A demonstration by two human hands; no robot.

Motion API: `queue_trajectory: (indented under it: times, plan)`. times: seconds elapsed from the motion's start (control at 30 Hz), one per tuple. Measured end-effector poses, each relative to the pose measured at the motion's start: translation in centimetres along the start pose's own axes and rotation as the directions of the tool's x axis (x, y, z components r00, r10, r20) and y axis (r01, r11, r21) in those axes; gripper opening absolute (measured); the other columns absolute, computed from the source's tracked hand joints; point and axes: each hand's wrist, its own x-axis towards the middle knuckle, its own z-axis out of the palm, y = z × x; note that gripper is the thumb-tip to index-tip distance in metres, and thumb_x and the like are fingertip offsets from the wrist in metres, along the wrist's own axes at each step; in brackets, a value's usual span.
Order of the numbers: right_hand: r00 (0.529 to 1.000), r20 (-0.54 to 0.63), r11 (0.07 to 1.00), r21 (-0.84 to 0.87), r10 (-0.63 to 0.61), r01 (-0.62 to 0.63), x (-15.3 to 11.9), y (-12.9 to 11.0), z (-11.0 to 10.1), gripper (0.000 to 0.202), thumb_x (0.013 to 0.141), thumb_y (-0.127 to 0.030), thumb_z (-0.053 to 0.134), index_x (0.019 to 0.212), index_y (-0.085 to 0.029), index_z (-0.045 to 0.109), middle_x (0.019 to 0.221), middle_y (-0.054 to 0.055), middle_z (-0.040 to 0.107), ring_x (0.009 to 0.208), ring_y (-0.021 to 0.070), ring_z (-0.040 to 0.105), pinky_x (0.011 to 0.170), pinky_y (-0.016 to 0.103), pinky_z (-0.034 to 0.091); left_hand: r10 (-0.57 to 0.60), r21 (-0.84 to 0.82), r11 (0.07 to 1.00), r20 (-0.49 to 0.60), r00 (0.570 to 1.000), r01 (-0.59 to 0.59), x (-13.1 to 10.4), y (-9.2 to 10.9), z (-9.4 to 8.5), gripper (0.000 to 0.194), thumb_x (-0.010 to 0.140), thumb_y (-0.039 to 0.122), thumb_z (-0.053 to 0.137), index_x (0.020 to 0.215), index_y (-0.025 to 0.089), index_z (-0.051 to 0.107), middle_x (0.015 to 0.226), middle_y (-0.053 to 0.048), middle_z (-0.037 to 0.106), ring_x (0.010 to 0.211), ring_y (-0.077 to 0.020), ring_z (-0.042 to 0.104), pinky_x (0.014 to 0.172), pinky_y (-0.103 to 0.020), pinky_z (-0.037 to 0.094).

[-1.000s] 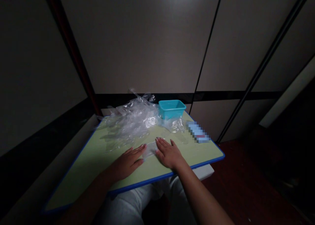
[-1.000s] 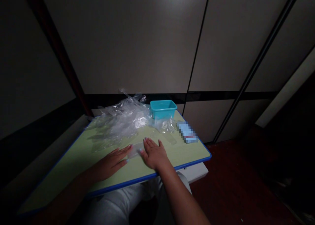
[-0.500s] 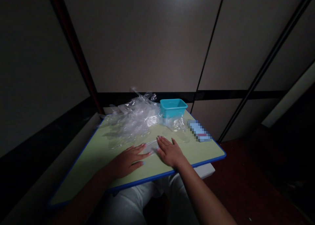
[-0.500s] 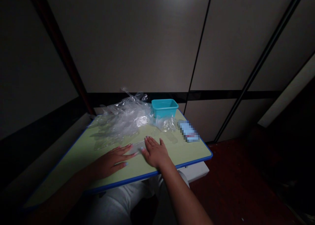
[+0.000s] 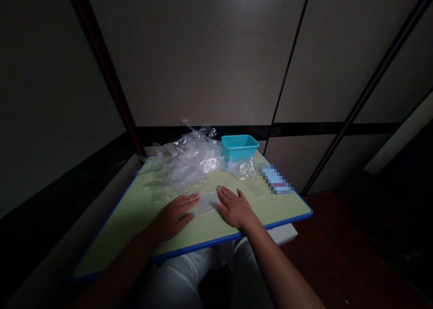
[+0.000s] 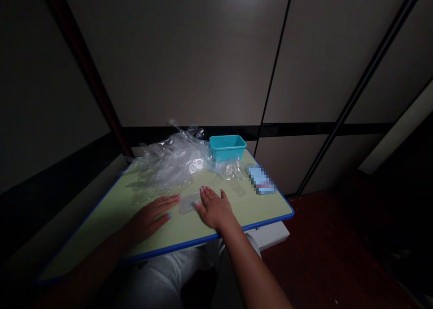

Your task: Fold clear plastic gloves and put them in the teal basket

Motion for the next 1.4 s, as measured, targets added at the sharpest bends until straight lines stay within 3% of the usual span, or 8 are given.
queue_trajectory:
  times: [0.1,0.23,0.5,0.7,0.87,1.0,1.2,1.4]
  plan:
    - [1.0,0.0,1.0,-0.006,0.001,-0.001,0.0,0.0,0.0,0.056,0.095,-0.046,0.017,0.144,-0.019,0.022,0.149,0.005,0.022,0.138,0.0176,0.017,0.11,0.049,0.008,0.01,0.033,0.999,0.096,0.995,-0.013,0.5,0.5,0.0,0.048,0.09,0.039,0.041,0.137,0.029,0.037,0.146,-0.003,0.034,0.134,-0.021,0.03,0.11,-0.045,0.023]
    - [1.0,-0.001,1.0,-0.002,-0.007,0.007,0.0,0.0,0.0,0.057,0.095,-0.046,0.015,0.144,-0.018,0.022,0.149,0.004,0.022,0.138,0.0165,0.017,0.11,0.049,0.008,0.036,0.031,0.999,0.206,0.978,-0.043,0.8,0.9,-0.4,0.042,0.092,0.042,0.038,0.133,0.034,0.042,0.144,0.002,0.036,0.136,-0.0215,0.027,0.109,-0.046,0.022]
    - [1.0,0.004,1.0,0.002,-0.001,0.001,0.1,0.1,0.1,0.057,0.095,-0.047,0.015,0.145,-0.02,0.021,0.149,0.004,0.021,0.138,0.0164,0.016,0.11,0.05,0.007,0.088,-0.11,0.991,0.12,0.989,-0.075,-0.4,0.0,-0.2,0.034,0.091,0.04,0.039,0.118,0.033,0.06,0.139,-0.001,0.045,0.129,-0.0214,0.04,0.108,-0.041,0.028]
    - [1.0,0.013,1.0,-0.002,-0.016,0.016,0.1,0.1,0.1,0.059,0.095,-0.048,0.014,0.145,-0.018,0.019,0.15,0.004,0.019,0.138,0.0169,0.015,0.109,0.052,0.008,-0.066,-0.083,0.995,-0.099,0.993,0.058,1.6,1.2,-0.5,0.044,0.092,0.034,0.035,0.134,0.023,0.044,0.139,-0.003,0.046,0.128,-0.0184,0.04,0.11,-0.038,0.026]
    - [1.0,0.018,0.999,-0.036,-0.017,0.018,0.2,0.1,0.2,0.062,0.094,-0.051,0.018,0.145,-0.017,0.016,0.15,0.006,0.018,0.139,0.0178,0.013,0.11,0.051,0.007,-0.192,0.079,0.978,0.012,0.981,0.191,3.8,2.1,1.5,0.046,0.091,0.031,0.032,0.135,0.023,0.041,0.143,-0.005,0.039,0.134,-0.02,0.031,0.108,-0.046,0.025]
    - [1.0,0.018,0.999,-0.04,-0.013,0.014,0.2,0.1,0.1,0.059,0.094,-0.049,0.018,0.145,-0.019,0.017,0.15,0.005,0.018,0.139,0.018,0.013,0.11,0.05,0.007,-0.313,0.141,0.939,-0.034,0.949,0.315,4.0,1.6,2.9,0.043,0.089,0.028,0.036,0.13,0.029,0.049,0.143,-0.005,0.039,0.136,-0.0229,0.026,0.105,-0.052,0.024]
    - [0.999,-0.031,1.0,-0.027,-0.013,0.012,0.0,0.1,0.2,0.057,0.095,-0.045,0.02,0.145,-0.018,0.02,0.149,0.006,0.021,0.138,0.017,0.014,0.11,0.05,0.007,-0.358,0.171,0.918,-0.034,0.933,0.359,3.4,1.5,2.4,0.044,0.086,0.047,0.044,0.129,0.035,0.049,0.146,-0.005,0.034,0.138,-0.0256,0.02,0.105,-0.056,0.017]
    - [0.993,-0.106,0.999,-0.028,-0.05,0.047,-0.6,-0.6,0.0,0.058,0.095,-0.045,0.025,0.145,-0.018,0.018,0.151,0.006,0.016,0.139,0.0186,0.012,0.109,0.051,-0.008,-0.375,0.169,0.912,-0.017,0.927,0.373,3.3,1.7,2.3,0.051,0.084,0.054,0.046,0.131,0.034,0.046,0.147,-0.006,0.031,0.139,-0.0267,0.016,0.105,-0.059,0.014]
